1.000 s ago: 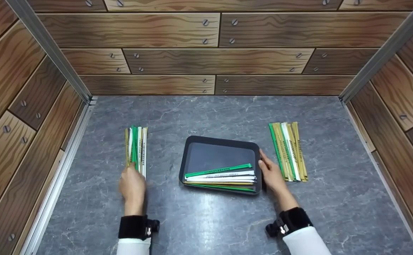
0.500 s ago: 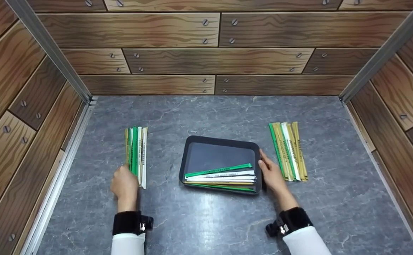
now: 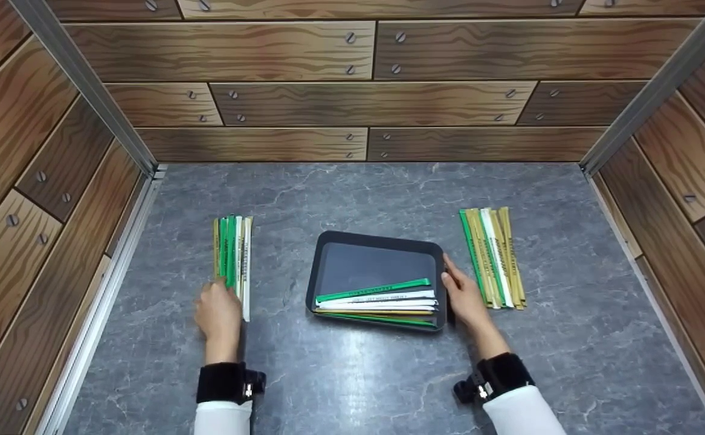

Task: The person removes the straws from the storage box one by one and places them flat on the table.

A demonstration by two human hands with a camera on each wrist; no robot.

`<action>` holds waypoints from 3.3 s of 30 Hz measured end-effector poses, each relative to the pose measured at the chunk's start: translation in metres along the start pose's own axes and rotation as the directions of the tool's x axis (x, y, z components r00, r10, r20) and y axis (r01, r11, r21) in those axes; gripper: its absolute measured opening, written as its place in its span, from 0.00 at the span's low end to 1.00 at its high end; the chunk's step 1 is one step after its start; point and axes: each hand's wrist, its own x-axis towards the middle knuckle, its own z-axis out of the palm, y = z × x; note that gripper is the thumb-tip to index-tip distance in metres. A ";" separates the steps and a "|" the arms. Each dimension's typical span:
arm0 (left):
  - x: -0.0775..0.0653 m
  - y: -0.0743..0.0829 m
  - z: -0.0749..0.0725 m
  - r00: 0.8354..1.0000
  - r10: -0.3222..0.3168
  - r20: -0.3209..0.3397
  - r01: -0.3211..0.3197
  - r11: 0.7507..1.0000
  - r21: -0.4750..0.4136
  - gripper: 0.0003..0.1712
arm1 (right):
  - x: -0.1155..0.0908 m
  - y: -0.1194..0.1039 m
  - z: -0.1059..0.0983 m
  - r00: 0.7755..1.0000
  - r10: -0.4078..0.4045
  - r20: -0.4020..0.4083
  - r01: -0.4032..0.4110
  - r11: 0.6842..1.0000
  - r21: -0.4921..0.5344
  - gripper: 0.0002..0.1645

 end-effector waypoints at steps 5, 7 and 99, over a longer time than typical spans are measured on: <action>-0.008 0.017 0.008 0.970 0.236 -0.057 -0.239 0.970 -0.049 0.14 | 0.000 0.000 -0.001 1.000 -0.007 -0.010 0.007 1.000 0.001 0.31; -0.013 0.028 0.013 0.933 0.352 -0.077 -0.357 0.931 -0.071 0.13 | 0.001 -0.001 -0.001 1.000 -0.009 -0.014 0.009 1.000 0.003 0.31; -0.004 0.026 0.008 0.990 0.129 0.059 -0.128 0.991 -0.026 0.19 | 0.003 0.001 0.000 0.998 -0.040 -0.040 0.038 0.998 -0.053 0.30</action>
